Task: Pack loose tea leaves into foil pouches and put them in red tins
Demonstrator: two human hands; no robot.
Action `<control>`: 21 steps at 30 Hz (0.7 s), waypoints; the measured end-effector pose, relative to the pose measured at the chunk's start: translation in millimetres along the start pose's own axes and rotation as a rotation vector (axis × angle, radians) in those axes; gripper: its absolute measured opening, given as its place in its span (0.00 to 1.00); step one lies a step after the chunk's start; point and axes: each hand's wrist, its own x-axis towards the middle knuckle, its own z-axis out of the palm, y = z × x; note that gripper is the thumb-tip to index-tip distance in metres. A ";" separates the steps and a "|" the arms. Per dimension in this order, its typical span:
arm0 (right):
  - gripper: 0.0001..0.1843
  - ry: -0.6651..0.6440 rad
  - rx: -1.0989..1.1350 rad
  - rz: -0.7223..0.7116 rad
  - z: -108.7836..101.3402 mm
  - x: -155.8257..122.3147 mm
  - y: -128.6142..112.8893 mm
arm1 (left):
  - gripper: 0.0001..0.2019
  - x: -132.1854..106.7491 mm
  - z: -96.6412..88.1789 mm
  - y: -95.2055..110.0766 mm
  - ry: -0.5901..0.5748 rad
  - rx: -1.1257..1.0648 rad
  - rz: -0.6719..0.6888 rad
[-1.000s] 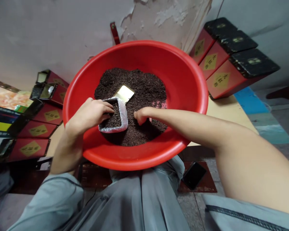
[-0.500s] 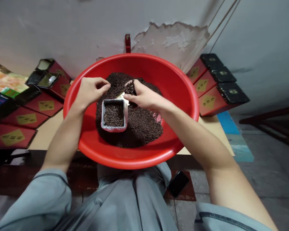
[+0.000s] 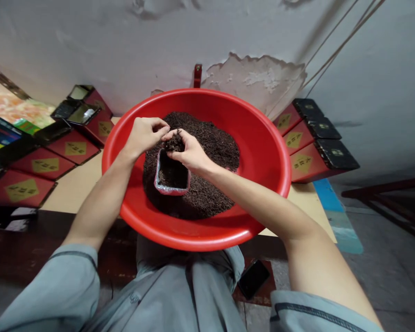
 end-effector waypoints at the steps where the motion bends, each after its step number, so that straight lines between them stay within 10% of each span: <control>1: 0.18 -0.024 0.017 0.007 -0.6 0.9 -1.1 | 0.11 0.3 -0.2 -0.9 0.002 -0.005 0.005; 15: 0.09 -0.291 0.004 0.037 -22.5 5.3 -28.5 | 0.13 1.9 -1.4 -5.5 -0.104 0.017 0.034; 21: 0.13 -0.148 -0.061 0.074 -60.2 -3.6 -37.5 | 0.24 -1.5 -9.1 2.5 -0.528 -0.054 0.063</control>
